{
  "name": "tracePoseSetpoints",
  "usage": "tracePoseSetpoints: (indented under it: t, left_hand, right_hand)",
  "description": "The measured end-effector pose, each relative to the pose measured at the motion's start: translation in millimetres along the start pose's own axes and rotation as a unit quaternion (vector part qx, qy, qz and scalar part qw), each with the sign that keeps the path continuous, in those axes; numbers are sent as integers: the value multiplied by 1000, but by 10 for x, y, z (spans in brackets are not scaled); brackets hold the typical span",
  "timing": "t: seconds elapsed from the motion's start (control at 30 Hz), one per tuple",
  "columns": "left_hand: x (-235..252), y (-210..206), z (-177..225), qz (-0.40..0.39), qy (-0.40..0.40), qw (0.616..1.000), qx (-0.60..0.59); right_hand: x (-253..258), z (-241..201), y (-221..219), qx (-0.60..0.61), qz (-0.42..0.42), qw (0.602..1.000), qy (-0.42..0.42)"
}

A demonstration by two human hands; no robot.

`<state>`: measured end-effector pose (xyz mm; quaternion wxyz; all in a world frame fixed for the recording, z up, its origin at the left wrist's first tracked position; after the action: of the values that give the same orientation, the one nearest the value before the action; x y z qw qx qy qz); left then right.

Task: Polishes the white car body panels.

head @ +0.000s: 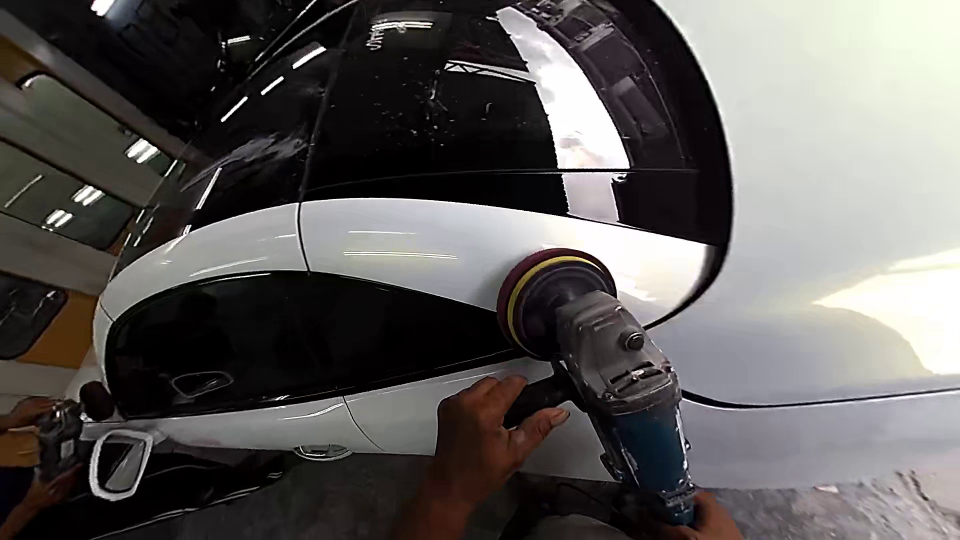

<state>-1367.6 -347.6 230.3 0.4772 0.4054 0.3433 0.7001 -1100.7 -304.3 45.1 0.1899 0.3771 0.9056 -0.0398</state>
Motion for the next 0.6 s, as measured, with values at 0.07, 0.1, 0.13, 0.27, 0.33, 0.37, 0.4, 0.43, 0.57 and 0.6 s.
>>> tracePoseSetpoints:
  t: [0.07,0.1,0.13,0.27,0.33,0.37,0.4,0.43,0.57,0.6]
  left_hand:
    - [-143,226,-340,45,9,999,-5]
    - [-220,360,-527,69,19,997,-9]
    - [-297,501,-726,89,30,995,-15]
    - [-592,1132,-1582,164,69,983,-42]
    - [-679,1429,-1889,200,74,976,-37]
    - [-711,1541,-2006,214,69,974,-38]
    - [-750,1609,-2097,225,62,971,-47]
    - [-787,1657,-2158,235,58,969,-54]
    - [-895,1377,-1933,201,48,978,-17]
    - [-936,1218,-1775,181,44,982,5]
  right_hand:
    - [163,-189,-233,-19,-10,1000,17]
    - [258,-306,-372,-31,-16,999,27]
    - [360,-433,-517,-48,-24,998,35]
    - [794,-1145,-1152,-180,-79,979,62]
    - [928,-1563,-1411,-239,-113,962,65]
    - [960,-1728,-1516,-260,-114,956,71]
    - [964,-1834,-1595,-276,-105,952,79]
    - [970,-1905,-1648,-285,-95,950,90]
    - [792,-1625,-1472,-280,-73,951,112]
    - [684,-1435,-1345,-272,-70,954,107]
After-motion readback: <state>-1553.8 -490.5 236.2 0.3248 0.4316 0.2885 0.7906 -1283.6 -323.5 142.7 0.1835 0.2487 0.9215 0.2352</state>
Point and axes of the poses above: each hand's wrist, its own x-axis towards the middle knuckle, its own y-axis out of the back of the hand, z = x × y, the point moved 5 cm from there along x, towards the middle knuckle, and after that the axes turned 5 degrees about -z, right-handed, at the moved point
